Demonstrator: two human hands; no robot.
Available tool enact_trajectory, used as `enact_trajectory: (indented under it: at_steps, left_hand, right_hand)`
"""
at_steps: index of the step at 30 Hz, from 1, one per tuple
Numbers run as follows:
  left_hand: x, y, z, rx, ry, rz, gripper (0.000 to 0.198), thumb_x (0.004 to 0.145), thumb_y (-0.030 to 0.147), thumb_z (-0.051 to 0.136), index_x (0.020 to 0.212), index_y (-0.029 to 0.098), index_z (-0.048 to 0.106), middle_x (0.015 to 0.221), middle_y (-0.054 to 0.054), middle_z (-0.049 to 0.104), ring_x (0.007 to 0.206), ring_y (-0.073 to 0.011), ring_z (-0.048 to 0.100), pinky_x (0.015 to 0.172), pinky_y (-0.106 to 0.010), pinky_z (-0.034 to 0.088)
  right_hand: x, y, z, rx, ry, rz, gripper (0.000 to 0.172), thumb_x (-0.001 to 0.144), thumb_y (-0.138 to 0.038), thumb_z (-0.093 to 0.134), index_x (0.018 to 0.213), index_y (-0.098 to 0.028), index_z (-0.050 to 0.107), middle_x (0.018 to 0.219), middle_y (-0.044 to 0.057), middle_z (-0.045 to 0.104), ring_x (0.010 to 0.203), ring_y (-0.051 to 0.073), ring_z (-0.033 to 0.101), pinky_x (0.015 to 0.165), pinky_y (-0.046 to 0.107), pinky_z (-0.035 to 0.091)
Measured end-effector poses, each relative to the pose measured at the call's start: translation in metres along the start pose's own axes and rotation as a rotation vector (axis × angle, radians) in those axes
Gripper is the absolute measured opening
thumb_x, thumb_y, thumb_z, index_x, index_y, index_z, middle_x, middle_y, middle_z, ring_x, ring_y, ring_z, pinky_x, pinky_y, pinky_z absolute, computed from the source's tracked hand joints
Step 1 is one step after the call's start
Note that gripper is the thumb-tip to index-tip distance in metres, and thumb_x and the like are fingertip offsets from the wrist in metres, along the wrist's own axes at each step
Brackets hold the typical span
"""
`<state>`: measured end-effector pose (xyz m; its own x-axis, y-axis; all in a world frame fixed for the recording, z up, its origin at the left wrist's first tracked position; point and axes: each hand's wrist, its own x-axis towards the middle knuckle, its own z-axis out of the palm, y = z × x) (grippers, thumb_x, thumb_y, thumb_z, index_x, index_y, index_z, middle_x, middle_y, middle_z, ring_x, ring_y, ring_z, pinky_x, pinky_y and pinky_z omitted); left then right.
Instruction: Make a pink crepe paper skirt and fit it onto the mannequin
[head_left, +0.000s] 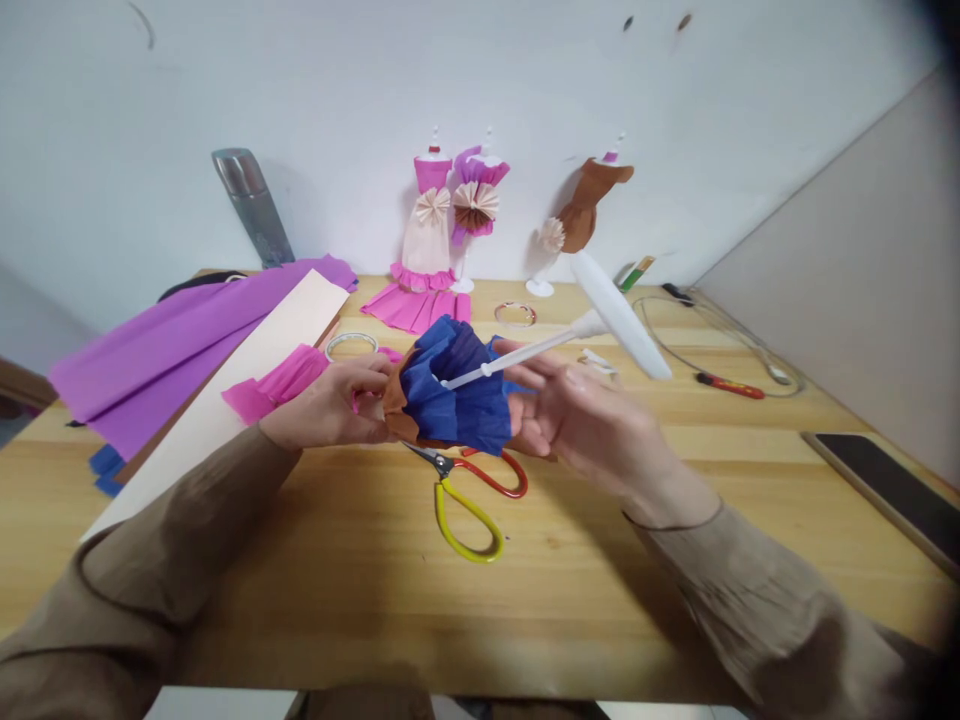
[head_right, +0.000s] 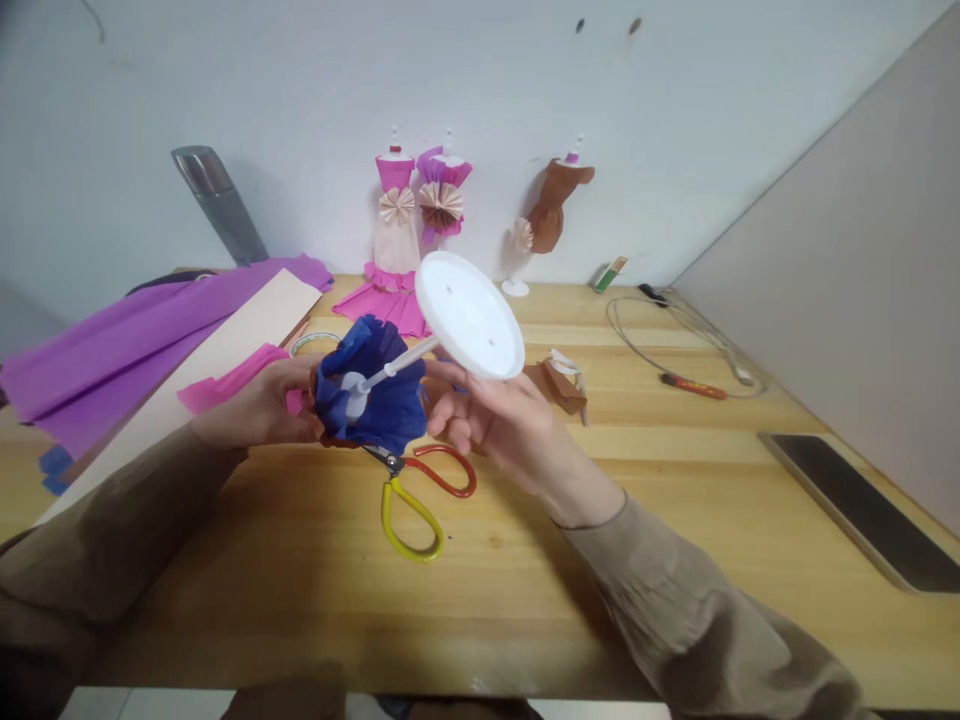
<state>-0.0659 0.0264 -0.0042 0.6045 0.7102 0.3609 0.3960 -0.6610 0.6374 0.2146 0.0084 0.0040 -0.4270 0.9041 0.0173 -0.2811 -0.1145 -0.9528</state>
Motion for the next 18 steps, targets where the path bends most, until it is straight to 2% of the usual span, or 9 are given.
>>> enact_trajectory:
  at_steps: [2,4,6,9,12,14,16,18]
  left_hand:
    - [0.002,-0.002,-0.001,-0.008,-0.010,0.028,0.037,0.075,0.041,0.072,0.056,0.017,0.053,0.070,-0.003,0.058,0.069,-0.0150,0.053,0.063,-0.028,0.045]
    - [0.003,-0.003,-0.002,-0.001,-0.001,0.052,0.036,0.076,0.038,0.073,0.056,0.017,0.051,0.070,-0.003,0.058,0.070,-0.0148,0.053,0.063,-0.028,0.045]
    - [0.004,-0.005,-0.003,0.014,0.008,0.085,0.029,0.077,0.034,0.072,0.060,0.017,0.055,0.073,-0.003,0.060,0.072,-0.0150,0.054,0.065,-0.028,0.045]
    - [0.003,-0.009,-0.005,0.051,0.035,0.150,0.021,0.078,0.028,0.073,0.065,0.018,0.060,0.077,-0.004,0.061,0.074,-0.0150,0.057,0.067,-0.028,0.047]
    - [0.002,-0.015,-0.010,0.151,0.067,0.191,0.018,0.077,0.027,0.074,0.069,0.018,0.062,0.077,-0.003,0.059,0.072,-0.0140,0.057,0.064,-0.027,0.047]
    - [0.000,-0.019,-0.015,0.205,0.060,0.201,0.015,0.075,0.027,0.076,0.073,0.018,0.065,0.080,-0.004,0.062,0.071,-0.0133,0.057,0.063,-0.026,0.047]
    - [-0.002,-0.020,-0.020,0.235,0.080,0.206,0.017,0.074,0.030,0.078,0.079,0.018,0.067,0.085,-0.005,0.065,0.073,-0.0137,0.060,0.064,-0.026,0.049]
    - [-0.003,-0.019,-0.025,0.270,0.110,0.199,0.019,0.075,0.033,0.078,0.081,0.018,0.068,0.087,-0.006,0.066,0.076,-0.0143,0.061,0.067,-0.026,0.050]
  right_hand:
    - [0.004,0.001,0.003,0.083,-0.042,0.101,0.051,0.067,-0.052,0.080,0.105,-0.020,0.066,0.078,0.003,0.067,0.055,0.013,0.062,0.036,0.020,0.037]
    - [0.006,0.002,0.003,0.039,-0.016,0.127,0.039,0.066,-0.046,0.082,0.089,-0.018,0.067,0.063,0.000,0.064,0.046,0.009,0.057,0.036,0.017,0.036]
    - [0.006,0.003,0.001,-0.044,0.039,0.090,0.034,0.065,-0.042,0.084,0.076,-0.016,0.066,0.052,-0.002,0.059,0.040,0.006,0.049,0.036,0.016,0.034]
    - [0.002,0.002,-0.001,-0.203,0.130,0.030,0.035,0.064,-0.045,0.084,0.073,-0.015,0.067,0.045,-0.003,0.055,0.038,0.006,0.046,0.035,0.018,0.033]
    - [-0.001,0.001,-0.001,-0.403,0.185,-0.005,0.036,0.071,-0.048,0.077,0.079,-0.014,0.070,0.050,-0.001,0.058,0.040,0.009,0.048,0.036,0.020,0.035]
    - [-0.001,0.002,-0.003,-0.548,0.150,-0.051,0.034,0.079,-0.047,0.068,0.088,-0.014,0.071,0.058,0.003,0.063,0.046,0.012,0.054,0.040,0.024,0.041]
    - [0.000,0.007,-0.007,-0.785,0.141,-0.180,0.030,0.083,-0.041,0.062,0.095,-0.015,0.072,0.074,0.007,0.068,0.060,0.017,0.062,0.051,0.029,0.049]
    - [-0.001,0.014,-0.012,-1.106,0.213,-0.341,0.026,0.085,-0.034,0.059,0.099,-0.016,0.071,0.092,0.011,0.070,0.075,0.021,0.065,0.064,0.035,0.053]
